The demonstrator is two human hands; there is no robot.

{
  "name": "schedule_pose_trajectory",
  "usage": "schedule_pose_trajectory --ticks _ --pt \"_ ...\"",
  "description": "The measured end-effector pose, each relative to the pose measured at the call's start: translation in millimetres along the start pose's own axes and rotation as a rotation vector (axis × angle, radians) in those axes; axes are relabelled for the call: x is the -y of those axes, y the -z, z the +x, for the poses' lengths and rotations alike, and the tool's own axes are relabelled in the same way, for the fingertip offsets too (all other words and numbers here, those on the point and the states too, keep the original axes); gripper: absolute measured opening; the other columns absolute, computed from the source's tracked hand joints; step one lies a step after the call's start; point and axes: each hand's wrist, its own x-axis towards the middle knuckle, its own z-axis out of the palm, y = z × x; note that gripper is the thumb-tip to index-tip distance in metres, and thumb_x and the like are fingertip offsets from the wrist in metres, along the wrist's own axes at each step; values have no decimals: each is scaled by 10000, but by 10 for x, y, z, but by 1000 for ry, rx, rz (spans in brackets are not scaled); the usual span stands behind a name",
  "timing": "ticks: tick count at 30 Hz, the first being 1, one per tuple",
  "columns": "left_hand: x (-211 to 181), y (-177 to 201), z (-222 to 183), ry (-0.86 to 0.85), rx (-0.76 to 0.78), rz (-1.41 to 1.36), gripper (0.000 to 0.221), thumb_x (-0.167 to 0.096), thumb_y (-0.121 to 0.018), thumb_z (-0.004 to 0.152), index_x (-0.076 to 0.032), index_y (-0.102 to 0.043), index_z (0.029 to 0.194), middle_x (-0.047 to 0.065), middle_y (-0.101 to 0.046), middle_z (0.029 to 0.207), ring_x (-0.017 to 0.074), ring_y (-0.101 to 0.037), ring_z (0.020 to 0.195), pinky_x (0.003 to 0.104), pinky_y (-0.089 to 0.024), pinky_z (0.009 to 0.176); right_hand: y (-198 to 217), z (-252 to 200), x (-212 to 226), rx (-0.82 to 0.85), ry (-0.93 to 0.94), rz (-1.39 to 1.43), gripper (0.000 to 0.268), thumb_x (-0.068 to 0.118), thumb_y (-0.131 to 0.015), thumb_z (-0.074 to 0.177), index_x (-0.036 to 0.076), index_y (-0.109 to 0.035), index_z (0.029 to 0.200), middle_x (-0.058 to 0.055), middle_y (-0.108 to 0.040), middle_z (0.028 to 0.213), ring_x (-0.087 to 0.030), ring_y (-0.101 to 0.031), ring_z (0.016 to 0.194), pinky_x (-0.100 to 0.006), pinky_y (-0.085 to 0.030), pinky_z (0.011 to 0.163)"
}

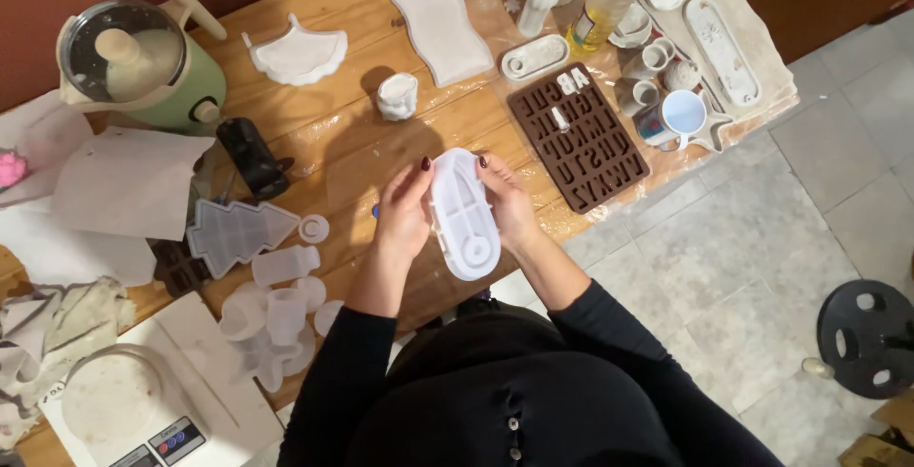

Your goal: The recorder is removing cast craft objects from various silicone molds on a workbench.

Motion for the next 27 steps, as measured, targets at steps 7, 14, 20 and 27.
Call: schedule_pose_trajectory --ticks 7,14,20,27 --pt "-65 85 77 401 -15 -283 308 -298 -566 1033 -48 -677 1175 74 -716 1115 199 -669 1051 362 -549 916 416 93 -157 327 -171 388 193 121 -631 1139 -52 -711 1168 -115 -730 955 -154 -672 745 -264 -578 678" --pt "99 -108 -23 -122 -36 444 406 -349 -468 1089 -119 -434 1422 47 -536 1373 196 -545 1202 365 -467 988 262 60 -219 -64 143 -64 92 -23 -643 1032 -21 -716 1087 -156 -740 1026 -205 -718 867 -343 -637 798" --pt "163 99 203 147 49 -266 737 -626 -361 1115 19 -495 1444 184 -618 1286 314 -599 1062 469 -477 907 -174 -298 316 -4 325 -446 209 -3 -543 1039 15 -673 1201 -121 -705 1236 -174 -690 1108 -315 -570 1001" --pt "209 38 318 207 30 -144 752 -620 -394 1030 -78 -450 1548 150 -566 1501 317 -565 1332 493 -447 1107 361 -240 449 -337 686 -807 416 242 -478 1091 45 -502 1456 -116 -505 1545 -214 -473 1426 -392 -404 1182"
